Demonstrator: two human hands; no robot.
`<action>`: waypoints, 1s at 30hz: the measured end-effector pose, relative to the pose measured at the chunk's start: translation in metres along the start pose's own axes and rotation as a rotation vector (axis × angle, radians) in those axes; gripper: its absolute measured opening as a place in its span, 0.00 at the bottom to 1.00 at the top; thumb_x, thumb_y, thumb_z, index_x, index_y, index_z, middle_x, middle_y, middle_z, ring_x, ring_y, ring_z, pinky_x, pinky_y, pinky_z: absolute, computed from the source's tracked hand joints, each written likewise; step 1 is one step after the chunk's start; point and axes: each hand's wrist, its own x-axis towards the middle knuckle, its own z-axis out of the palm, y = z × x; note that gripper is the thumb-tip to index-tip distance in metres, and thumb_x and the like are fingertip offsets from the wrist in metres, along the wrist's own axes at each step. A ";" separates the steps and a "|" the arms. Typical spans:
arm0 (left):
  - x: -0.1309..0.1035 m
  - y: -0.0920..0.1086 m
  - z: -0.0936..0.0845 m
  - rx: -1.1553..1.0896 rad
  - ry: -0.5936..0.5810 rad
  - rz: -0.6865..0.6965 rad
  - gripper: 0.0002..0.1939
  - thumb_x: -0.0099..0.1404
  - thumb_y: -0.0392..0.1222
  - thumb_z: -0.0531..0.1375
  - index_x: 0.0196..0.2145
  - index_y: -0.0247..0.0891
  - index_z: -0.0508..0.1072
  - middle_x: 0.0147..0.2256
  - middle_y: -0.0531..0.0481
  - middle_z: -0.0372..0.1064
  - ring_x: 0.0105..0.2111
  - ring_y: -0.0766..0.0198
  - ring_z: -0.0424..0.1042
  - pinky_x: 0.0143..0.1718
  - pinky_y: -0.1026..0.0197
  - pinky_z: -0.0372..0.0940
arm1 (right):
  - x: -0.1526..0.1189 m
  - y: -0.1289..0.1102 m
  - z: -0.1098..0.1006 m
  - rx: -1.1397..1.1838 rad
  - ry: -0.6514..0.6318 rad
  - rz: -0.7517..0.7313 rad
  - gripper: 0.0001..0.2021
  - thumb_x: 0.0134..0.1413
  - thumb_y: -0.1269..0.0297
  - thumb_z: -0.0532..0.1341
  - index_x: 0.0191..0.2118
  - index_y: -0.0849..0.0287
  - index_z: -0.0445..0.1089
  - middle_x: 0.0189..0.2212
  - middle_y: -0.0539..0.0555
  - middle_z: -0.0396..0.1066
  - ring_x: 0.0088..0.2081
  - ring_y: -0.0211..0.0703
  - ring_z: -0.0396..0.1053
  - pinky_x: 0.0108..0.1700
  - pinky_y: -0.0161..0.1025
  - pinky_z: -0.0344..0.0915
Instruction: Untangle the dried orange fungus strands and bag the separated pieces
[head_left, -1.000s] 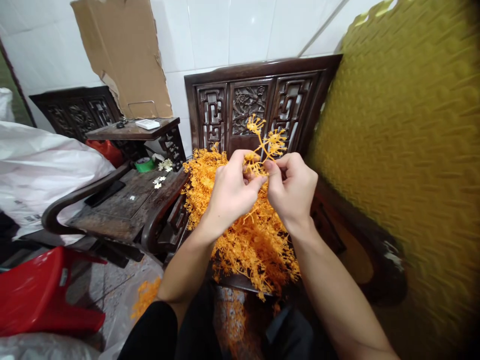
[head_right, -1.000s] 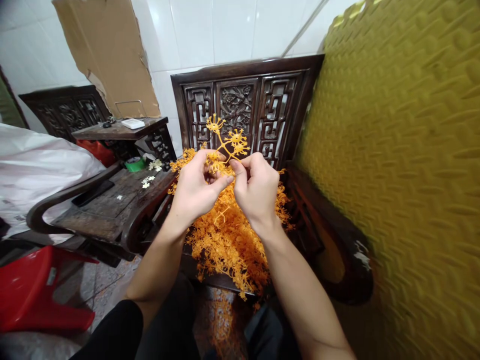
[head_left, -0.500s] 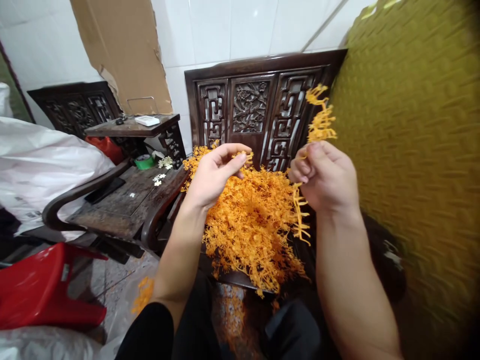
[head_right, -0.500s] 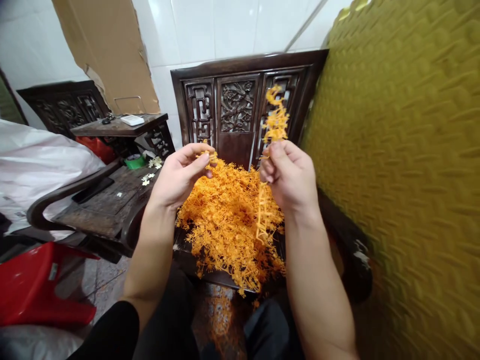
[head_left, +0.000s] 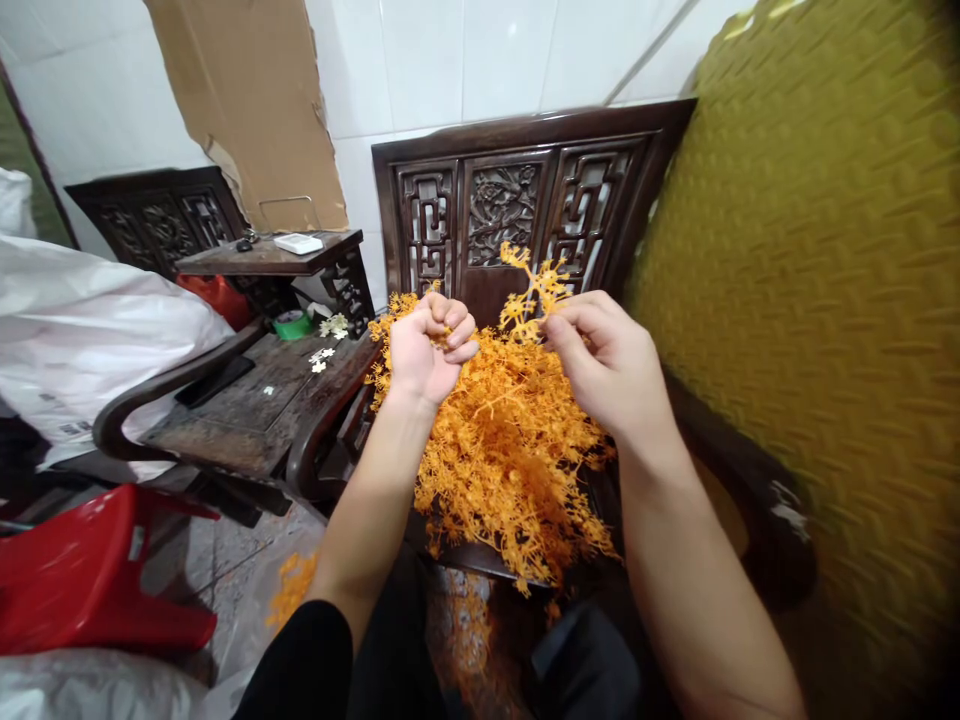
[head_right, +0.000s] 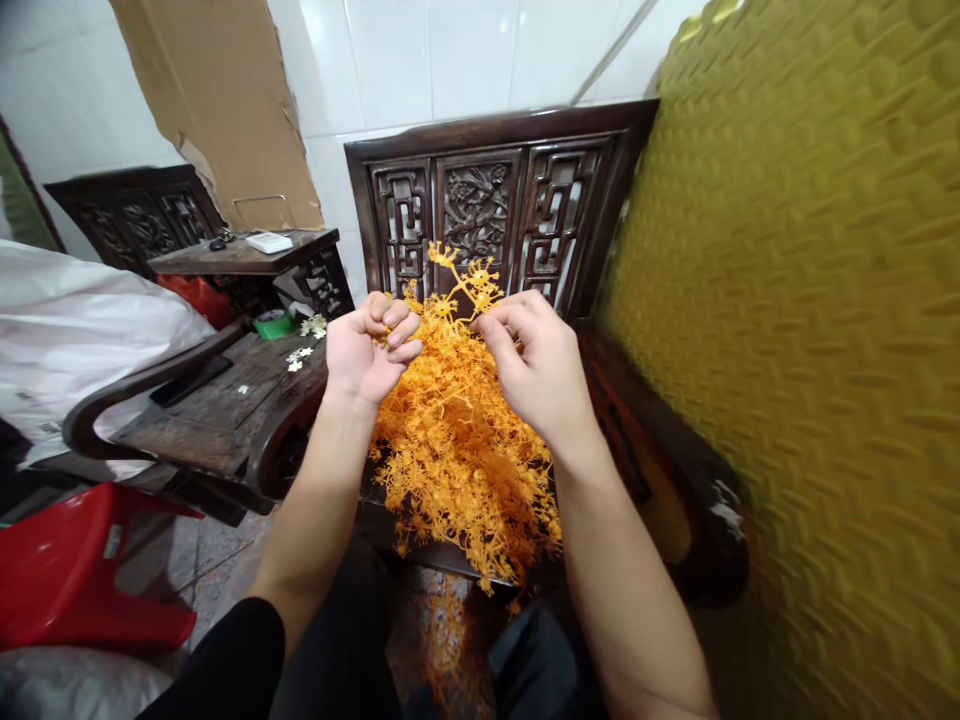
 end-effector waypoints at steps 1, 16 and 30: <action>0.001 0.000 -0.001 0.016 -0.006 0.000 0.09 0.52 0.28 0.54 0.24 0.37 0.55 0.23 0.57 0.51 0.18 0.75 0.52 0.17 0.70 0.43 | 0.000 -0.002 0.001 0.003 -0.023 0.011 0.12 0.69 0.58 0.61 0.34 0.57 0.75 0.35 0.55 0.75 0.37 0.42 0.71 0.39 0.42 0.65; -0.012 -0.007 0.002 0.912 -0.348 0.193 0.30 0.59 0.54 0.74 0.55 0.40 0.76 0.35 0.49 0.75 0.33 0.63 0.75 0.31 0.61 0.69 | -0.008 -0.016 0.003 0.736 -0.408 0.264 0.10 0.70 0.55 0.63 0.40 0.56 0.71 0.23 0.46 0.67 0.22 0.33 0.65 0.25 0.35 0.61; -0.007 -0.012 -0.002 1.034 -0.226 0.284 0.15 0.65 0.51 0.69 0.35 0.38 0.73 0.26 0.56 0.64 0.25 0.70 0.59 0.27 0.63 0.55 | -0.006 -0.013 0.015 0.490 -0.122 0.280 0.20 0.63 0.43 0.65 0.45 0.55 0.70 0.34 0.53 0.75 0.33 0.40 0.73 0.31 0.38 0.70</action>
